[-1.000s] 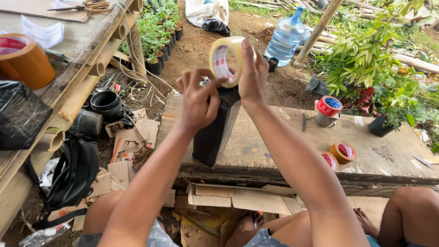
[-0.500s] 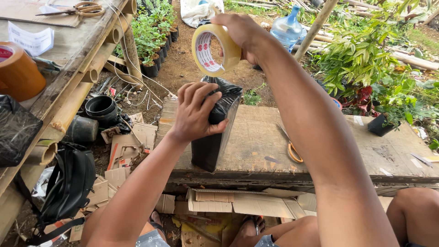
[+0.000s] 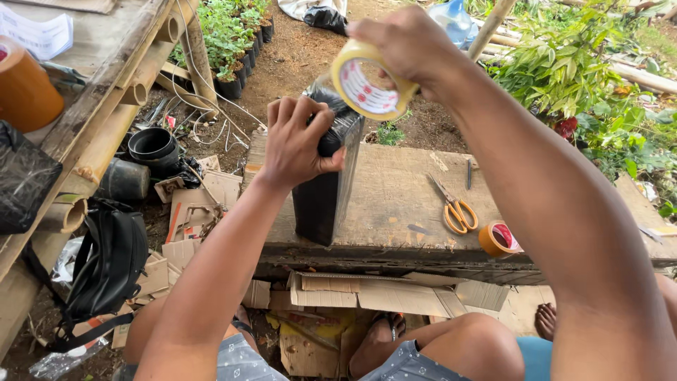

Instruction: The person seals a black plastic nursery bag containing a plant by folding the top and then repeatedly wrapping it with clear packing tape. They rotate the bag to apply tape along its length and around the top, securing the contents.

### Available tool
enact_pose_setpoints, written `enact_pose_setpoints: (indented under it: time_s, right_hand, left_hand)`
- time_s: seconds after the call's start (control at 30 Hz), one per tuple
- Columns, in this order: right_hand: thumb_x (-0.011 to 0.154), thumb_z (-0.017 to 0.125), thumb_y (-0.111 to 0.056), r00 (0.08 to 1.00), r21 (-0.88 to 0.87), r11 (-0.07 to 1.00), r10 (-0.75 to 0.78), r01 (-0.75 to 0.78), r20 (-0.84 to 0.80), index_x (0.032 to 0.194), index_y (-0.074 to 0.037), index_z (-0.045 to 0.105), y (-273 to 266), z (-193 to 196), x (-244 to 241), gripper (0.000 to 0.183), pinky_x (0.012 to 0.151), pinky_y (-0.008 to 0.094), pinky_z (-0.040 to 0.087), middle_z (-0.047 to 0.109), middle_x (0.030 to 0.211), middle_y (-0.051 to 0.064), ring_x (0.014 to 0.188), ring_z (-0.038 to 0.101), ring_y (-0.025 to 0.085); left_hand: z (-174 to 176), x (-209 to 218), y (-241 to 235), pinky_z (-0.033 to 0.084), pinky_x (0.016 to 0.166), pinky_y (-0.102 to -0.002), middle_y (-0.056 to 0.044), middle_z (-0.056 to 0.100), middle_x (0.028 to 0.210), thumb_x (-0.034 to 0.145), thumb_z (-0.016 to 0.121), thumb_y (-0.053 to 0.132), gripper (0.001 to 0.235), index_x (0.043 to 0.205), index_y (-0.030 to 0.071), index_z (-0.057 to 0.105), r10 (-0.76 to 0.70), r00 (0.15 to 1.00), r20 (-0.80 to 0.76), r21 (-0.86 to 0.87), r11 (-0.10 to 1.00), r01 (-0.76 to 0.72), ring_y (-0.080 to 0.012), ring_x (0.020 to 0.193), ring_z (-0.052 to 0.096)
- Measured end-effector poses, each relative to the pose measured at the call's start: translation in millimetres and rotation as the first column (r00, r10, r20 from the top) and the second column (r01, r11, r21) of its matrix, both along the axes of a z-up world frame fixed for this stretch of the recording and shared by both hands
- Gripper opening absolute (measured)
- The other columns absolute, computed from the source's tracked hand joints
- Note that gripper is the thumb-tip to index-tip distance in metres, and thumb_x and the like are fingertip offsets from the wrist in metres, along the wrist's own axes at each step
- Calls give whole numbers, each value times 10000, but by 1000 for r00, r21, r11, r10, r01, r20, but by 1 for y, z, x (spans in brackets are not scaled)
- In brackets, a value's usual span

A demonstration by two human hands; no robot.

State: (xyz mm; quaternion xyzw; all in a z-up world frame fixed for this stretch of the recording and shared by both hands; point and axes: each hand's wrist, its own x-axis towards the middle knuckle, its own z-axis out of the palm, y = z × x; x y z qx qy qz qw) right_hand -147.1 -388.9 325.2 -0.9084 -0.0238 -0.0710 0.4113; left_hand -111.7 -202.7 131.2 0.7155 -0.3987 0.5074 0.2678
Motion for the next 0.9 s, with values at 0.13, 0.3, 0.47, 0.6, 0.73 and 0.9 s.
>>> enact_pose_setpoints:
  time_s: [0.13,0.3,0.47,0.6,0.73,0.9]
  right_hand:
    - [999,619,-428,1000,-19,1000,-8,8,-16,832,-30,691,-23,-33,-23,438,429,257,466,624,607,33,463,569,99]
    - [1040,627,-410,991,252,966,21,-54,134,849,-55,678,-39,-87,-38,406,471,230,461,624,672,22,512,546,56]
    - [1030,631,-335,984,484,866,50,-127,170,847,-70,670,-42,-115,-45,325,431,194,434,643,677,42,501,547,45]
    - [1018,606,-313,989,458,886,3,-71,147,770,-85,629,-43,-130,-40,338,373,176,428,670,650,60,443,566,66]
    - [1003,612,-290,993,601,798,-20,-55,117,782,-86,637,-36,-156,-46,302,362,187,434,682,681,54,448,559,67]
    - [991,616,-286,994,647,758,11,-79,109,810,-95,663,-32,-167,-53,267,384,203,448,667,653,63,469,593,84]
  left_hand:
    - [4,1,7,370,939,-473,-79,526,1085,1005,513,672,602,1262,153,679,51,999,5,18,999,-51,-288,1032,487]
    - [3,-3,1,367,964,-476,-73,527,1104,982,567,678,547,1163,171,665,48,999,-16,0,999,-48,-285,1063,489]
    - [-2,-3,1,370,988,-472,-69,532,1135,976,608,628,495,1173,178,665,40,998,-52,3,999,-40,-281,1072,481]
    - [-2,-1,5,367,957,-475,-88,521,1117,971,615,646,529,1182,163,661,37,998,-48,3,999,-37,-290,1055,478]
    - [12,-13,14,369,952,-484,-87,514,1113,946,657,642,539,1192,162,663,43,998,-55,-3,999,-43,-295,1062,476]
    - [56,-51,26,382,901,-496,-123,499,1079,750,713,526,769,1364,105,519,197,953,-231,284,950,-128,-312,1025,480]
